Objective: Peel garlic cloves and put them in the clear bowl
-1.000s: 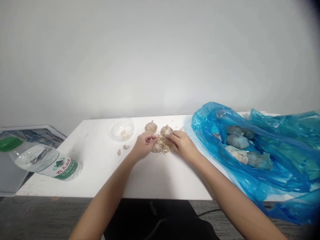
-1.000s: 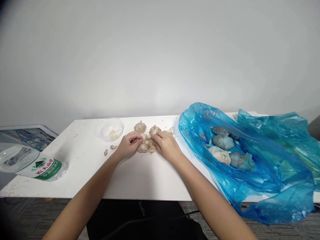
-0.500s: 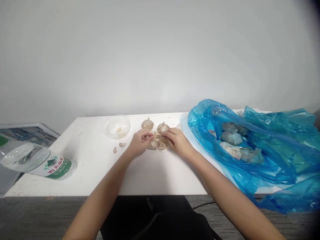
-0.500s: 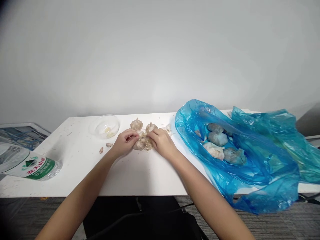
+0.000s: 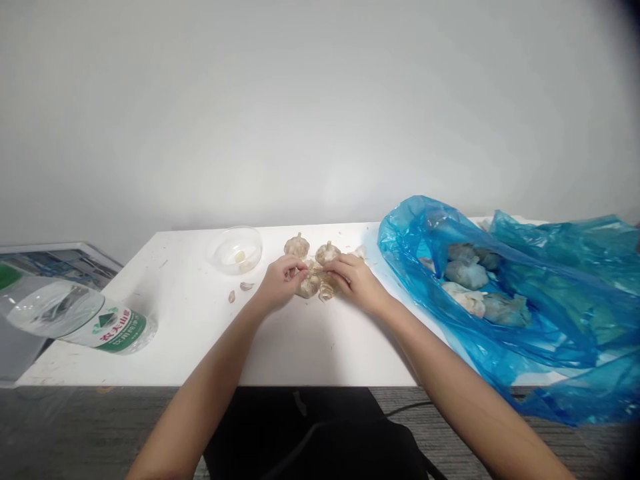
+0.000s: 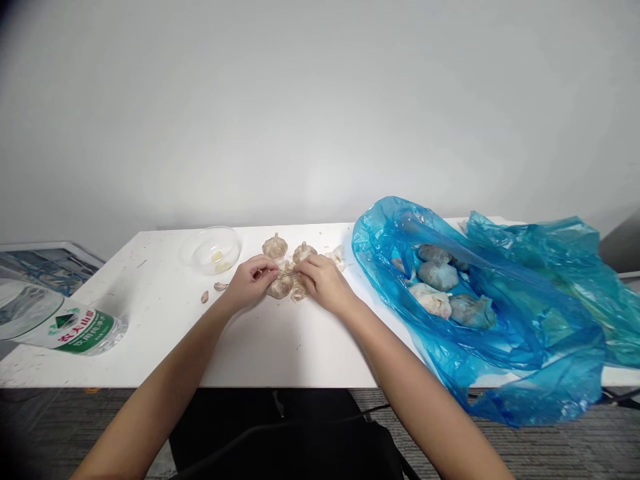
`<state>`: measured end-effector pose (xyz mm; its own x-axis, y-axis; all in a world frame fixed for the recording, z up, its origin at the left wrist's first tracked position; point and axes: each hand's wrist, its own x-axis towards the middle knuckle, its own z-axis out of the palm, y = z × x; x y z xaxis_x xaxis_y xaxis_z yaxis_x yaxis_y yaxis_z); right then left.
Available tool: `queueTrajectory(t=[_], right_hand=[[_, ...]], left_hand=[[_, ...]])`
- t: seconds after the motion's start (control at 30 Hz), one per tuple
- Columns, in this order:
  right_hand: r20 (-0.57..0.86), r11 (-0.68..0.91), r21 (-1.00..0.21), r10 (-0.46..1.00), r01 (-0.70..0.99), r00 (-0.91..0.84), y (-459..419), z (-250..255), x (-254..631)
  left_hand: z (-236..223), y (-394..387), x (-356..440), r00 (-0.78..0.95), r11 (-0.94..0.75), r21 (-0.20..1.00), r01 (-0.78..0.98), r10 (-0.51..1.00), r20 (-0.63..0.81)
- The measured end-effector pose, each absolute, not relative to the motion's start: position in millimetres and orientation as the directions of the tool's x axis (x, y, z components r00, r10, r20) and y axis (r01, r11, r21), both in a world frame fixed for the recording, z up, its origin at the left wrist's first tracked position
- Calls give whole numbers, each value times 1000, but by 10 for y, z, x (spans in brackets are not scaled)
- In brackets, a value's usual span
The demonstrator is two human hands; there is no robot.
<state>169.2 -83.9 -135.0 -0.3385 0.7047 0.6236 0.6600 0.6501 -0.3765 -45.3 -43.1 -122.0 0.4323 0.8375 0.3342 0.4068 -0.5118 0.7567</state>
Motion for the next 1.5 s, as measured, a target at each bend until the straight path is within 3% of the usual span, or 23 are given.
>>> queueTrajectory(t=[0.67, 1.5], right_hand=[[616, 612, -513, 751, 602, -239, -882, -1299, 1672], [584, 603, -435, 754, 668, -300, -886, -1318, 1671]], left_hand=[[-1189, -466, -441, 441, -515, 747, 421, 835, 328], [-1205, -460, -453, 452, -534, 725, 435, 826, 337]])
